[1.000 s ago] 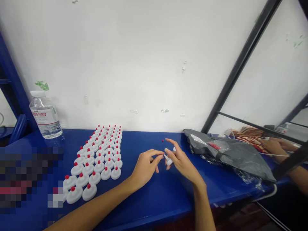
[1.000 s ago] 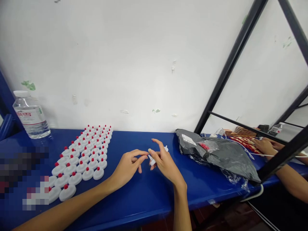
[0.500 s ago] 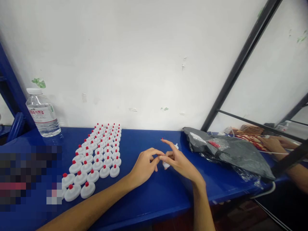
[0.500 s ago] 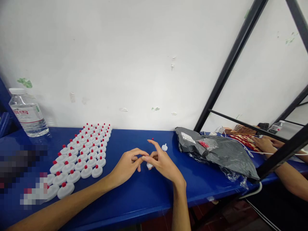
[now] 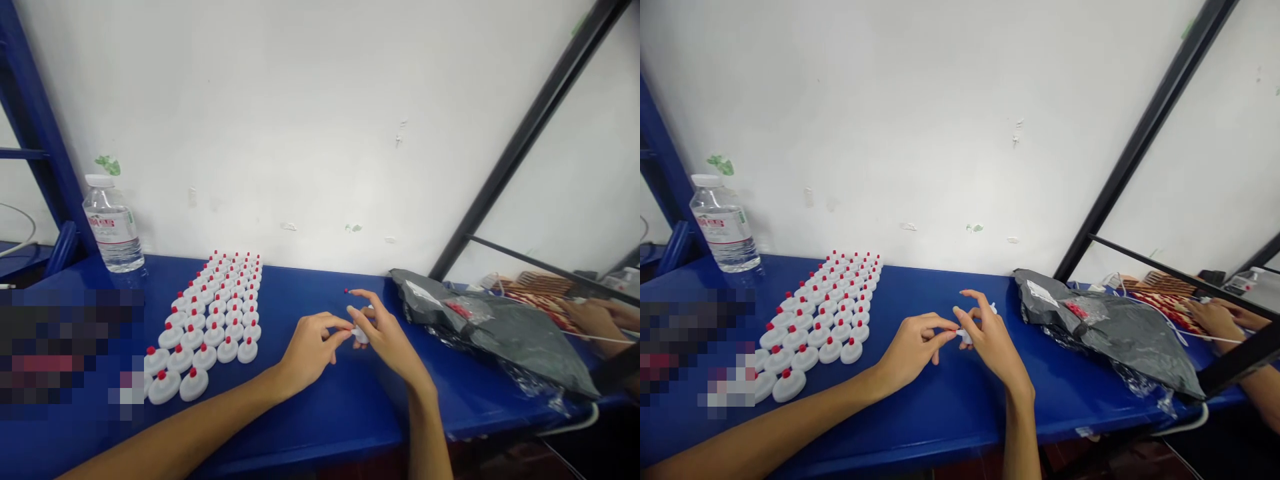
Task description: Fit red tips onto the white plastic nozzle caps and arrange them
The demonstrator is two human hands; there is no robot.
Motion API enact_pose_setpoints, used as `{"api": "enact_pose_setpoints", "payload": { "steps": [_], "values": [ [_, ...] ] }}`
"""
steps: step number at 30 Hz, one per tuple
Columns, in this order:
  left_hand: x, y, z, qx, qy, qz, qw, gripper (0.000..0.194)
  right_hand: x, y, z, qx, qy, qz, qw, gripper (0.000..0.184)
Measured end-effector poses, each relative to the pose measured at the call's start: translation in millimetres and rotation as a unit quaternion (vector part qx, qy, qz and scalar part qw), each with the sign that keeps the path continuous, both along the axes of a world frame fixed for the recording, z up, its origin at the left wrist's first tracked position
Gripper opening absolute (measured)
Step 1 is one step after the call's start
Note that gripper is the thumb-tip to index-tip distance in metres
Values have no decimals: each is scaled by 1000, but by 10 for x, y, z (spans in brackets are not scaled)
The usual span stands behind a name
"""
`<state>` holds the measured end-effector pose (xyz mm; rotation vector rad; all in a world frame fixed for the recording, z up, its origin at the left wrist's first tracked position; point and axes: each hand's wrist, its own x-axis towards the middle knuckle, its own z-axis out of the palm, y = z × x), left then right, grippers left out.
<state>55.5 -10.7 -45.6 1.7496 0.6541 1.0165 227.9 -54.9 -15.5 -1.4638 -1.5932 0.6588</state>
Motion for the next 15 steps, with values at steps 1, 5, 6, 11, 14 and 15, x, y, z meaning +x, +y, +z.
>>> {"api": "enact_pose_setpoints", "payload": {
  "steps": [1,5,6,11,14,15],
  "values": [
    [-3,5,2,-7,1,7,1000,20,-20,0,4,-4,4,3,1000,54],
    [-22,25,28,-28,9,31,999,19,-78,14,12,18,-5,0,1000,50],
    [-26,26,37,-26,6,33,999,19,-85,19,11,25,-8,-4,1000,49],
    [-37,11,63,-16,-15,28,999,18,-100,38,6,40,-15,-8,999,46],
    [-41,5,70,-16,-15,32,999,19,-117,40,10,49,-11,-9,999,46],
    [-42,3,74,-17,-16,35,999,19,-125,39,12,51,-10,-10,999,46]
  ]
}}
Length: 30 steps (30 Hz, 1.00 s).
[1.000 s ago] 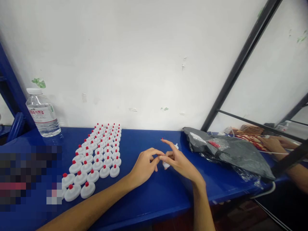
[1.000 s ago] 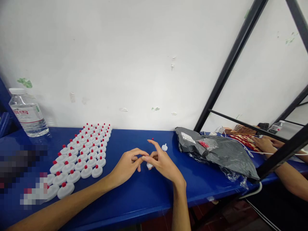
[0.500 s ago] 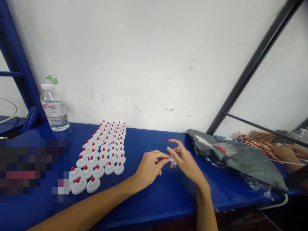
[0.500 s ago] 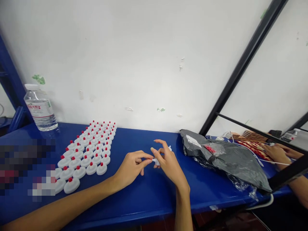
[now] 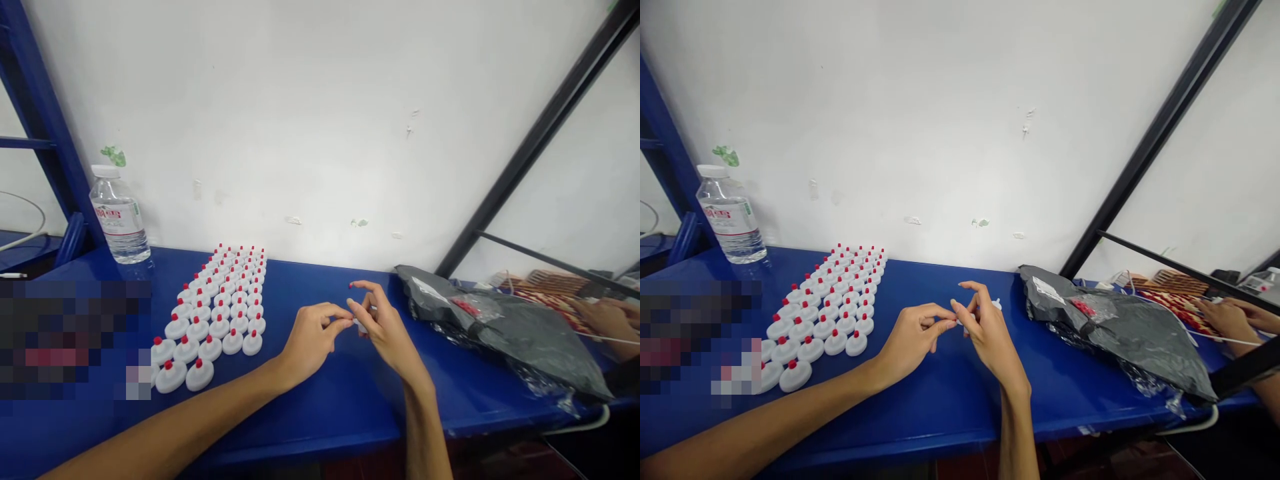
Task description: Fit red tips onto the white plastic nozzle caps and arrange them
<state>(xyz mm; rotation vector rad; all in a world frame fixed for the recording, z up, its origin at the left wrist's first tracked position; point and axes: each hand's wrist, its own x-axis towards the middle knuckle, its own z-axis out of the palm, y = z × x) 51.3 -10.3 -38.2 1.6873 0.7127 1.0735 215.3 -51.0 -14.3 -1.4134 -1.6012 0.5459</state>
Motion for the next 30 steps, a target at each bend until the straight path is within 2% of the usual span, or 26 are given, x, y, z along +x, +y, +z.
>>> {"api": "enact_pose_setpoints", "payload": {
  "steps": [4,13,18,26,28,30],
  "values": [
    [-1,-6,19,0,-1,13,1000,19,-30,0,11,3,9,1,1000,45],
    [-11,-21,63,62,36,13,997,25,-3,9,7,17,38,12,999,42],
    [-14,13,83,85,55,-3,995,23,52,-1,-2,13,12,-9,1000,42],
    [10,32,-14,71,107,-45,991,28,125,19,-41,13,-58,-11,998,47],
    [-14,58,49,106,141,-40,983,25,136,23,-39,26,-69,-27,997,48],
    [-81,76,178,179,202,-49,962,19,151,21,-34,43,-74,-64,994,49]
  ]
}}
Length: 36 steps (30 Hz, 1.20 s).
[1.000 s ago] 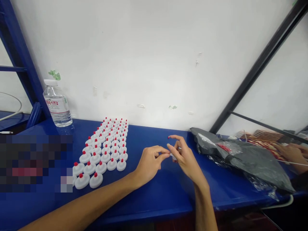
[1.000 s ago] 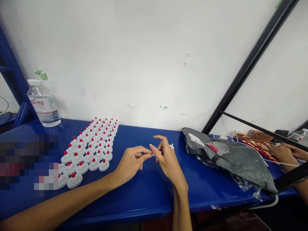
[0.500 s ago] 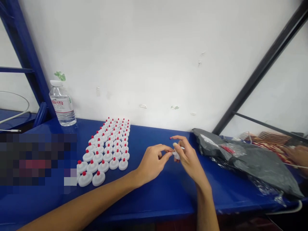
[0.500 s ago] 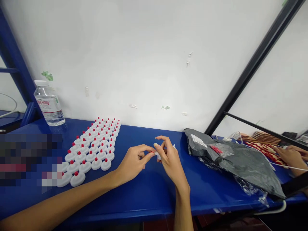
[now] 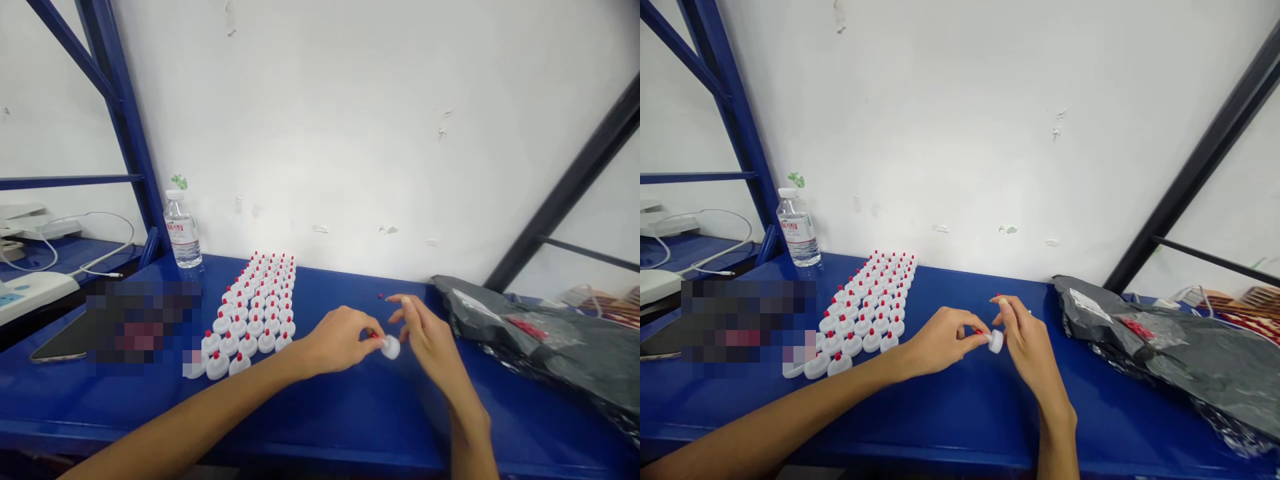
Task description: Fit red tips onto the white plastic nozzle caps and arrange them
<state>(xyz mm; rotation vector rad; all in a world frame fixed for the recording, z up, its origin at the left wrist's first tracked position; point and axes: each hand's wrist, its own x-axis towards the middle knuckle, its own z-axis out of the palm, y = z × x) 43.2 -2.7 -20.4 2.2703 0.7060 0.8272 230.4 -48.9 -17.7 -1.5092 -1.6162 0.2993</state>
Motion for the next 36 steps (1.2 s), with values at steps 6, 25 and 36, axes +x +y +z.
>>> {"api": "enact_pose_setpoints", "payload": {
  "steps": [6,25,36],
  "values": [
    [-533,-195,469,185,217,-49,957,19,29,-20,24,25,-3,-56,998,52],
    [-1089,-590,671,136,494,118,850,23,33,-34,51,6,-14,-110,994,46],
    [625,-259,-187,198,336,91,917,37,504,126,-391,35,-138,-172,975,51]
  ]
}}
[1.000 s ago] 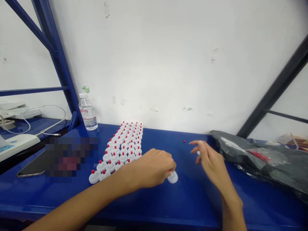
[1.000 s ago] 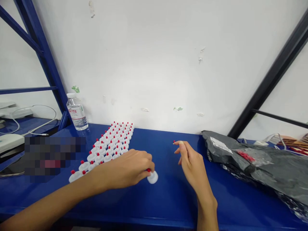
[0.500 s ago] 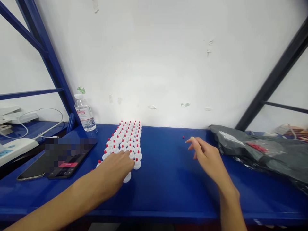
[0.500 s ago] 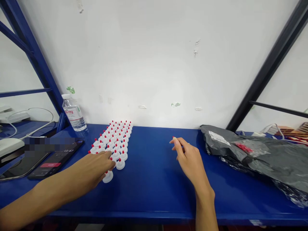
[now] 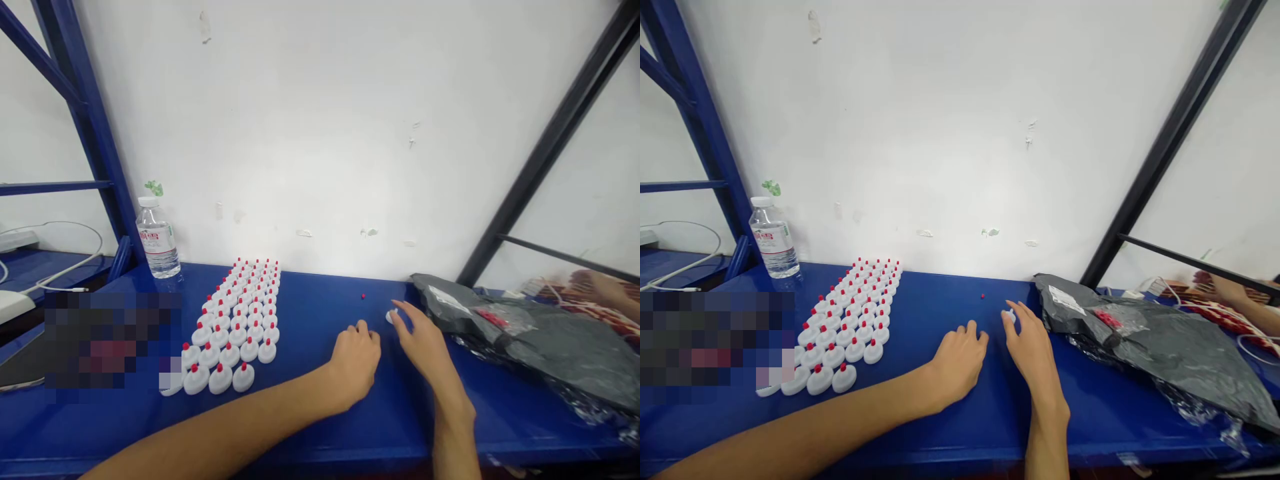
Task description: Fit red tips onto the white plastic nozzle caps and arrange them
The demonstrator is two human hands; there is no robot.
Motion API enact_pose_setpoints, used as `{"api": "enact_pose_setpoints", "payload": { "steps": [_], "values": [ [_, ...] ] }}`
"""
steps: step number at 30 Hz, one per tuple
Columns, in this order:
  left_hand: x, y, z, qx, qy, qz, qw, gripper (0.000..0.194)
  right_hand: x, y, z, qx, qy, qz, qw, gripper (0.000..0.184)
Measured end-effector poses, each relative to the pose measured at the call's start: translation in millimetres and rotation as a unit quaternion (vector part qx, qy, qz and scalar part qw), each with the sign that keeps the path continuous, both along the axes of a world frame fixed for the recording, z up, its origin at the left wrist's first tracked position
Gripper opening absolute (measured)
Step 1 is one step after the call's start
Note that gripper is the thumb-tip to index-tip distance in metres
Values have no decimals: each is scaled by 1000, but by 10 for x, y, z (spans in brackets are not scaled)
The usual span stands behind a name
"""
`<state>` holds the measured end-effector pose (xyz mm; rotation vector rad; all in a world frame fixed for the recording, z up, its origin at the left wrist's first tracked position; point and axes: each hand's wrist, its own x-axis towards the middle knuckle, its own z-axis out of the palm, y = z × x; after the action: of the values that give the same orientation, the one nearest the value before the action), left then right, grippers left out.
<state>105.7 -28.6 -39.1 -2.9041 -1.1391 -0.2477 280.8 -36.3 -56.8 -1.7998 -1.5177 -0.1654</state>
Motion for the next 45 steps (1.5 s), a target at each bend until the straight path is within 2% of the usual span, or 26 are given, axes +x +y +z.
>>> {"api": "enact_pose_setpoints", "payload": {
  "steps": [3,6,8,10,15,21,25,29,33,35,40,43,45],
  "values": [
    [297,323,-133,21,-38,38,998,44,135,85,-247,-52,-24,7,998,61],
    [517,609,-165,31,-53,84,995,57,160,118,-365,-64,-25,32,997,61],
    [641,781,-163,38,-63,115,991,64,143,114,-366,-53,-27,45,997,56],
    [747,928,-162,42,-72,133,988,61,124,98,-322,-40,-29,44,998,51],
    [894,1093,-195,34,-71,105,991,26,112,44,-135,-41,-21,55,997,39],
    [886,997,-202,32,-82,98,991,32,85,11,-43,-105,83,53,990,36],
    [773,914,-174,28,-103,96,990,34,51,-38,-38,-115,95,38,988,19],
    [574,784,-157,8,-119,51,992,34,44,-63,-6,-99,97,12,990,21],
    [348,528,-181,-13,-147,-6,989,35,67,-37,9,-76,127,-38,988,21],
    [237,366,-227,-44,-196,-24,979,32,60,-29,27,-69,159,-20,985,22],
    [-117,17,-351,-142,-328,-57,932,24,-86,-81,192,-65,188,90,976,37],
    [-382,-79,-324,-190,-380,-94,900,14,-223,-131,319,-81,157,131,975,45],
    [-533,-87,-264,-224,-413,-92,878,11,-309,-157,377,-99,163,177,966,44]
  ]
}}
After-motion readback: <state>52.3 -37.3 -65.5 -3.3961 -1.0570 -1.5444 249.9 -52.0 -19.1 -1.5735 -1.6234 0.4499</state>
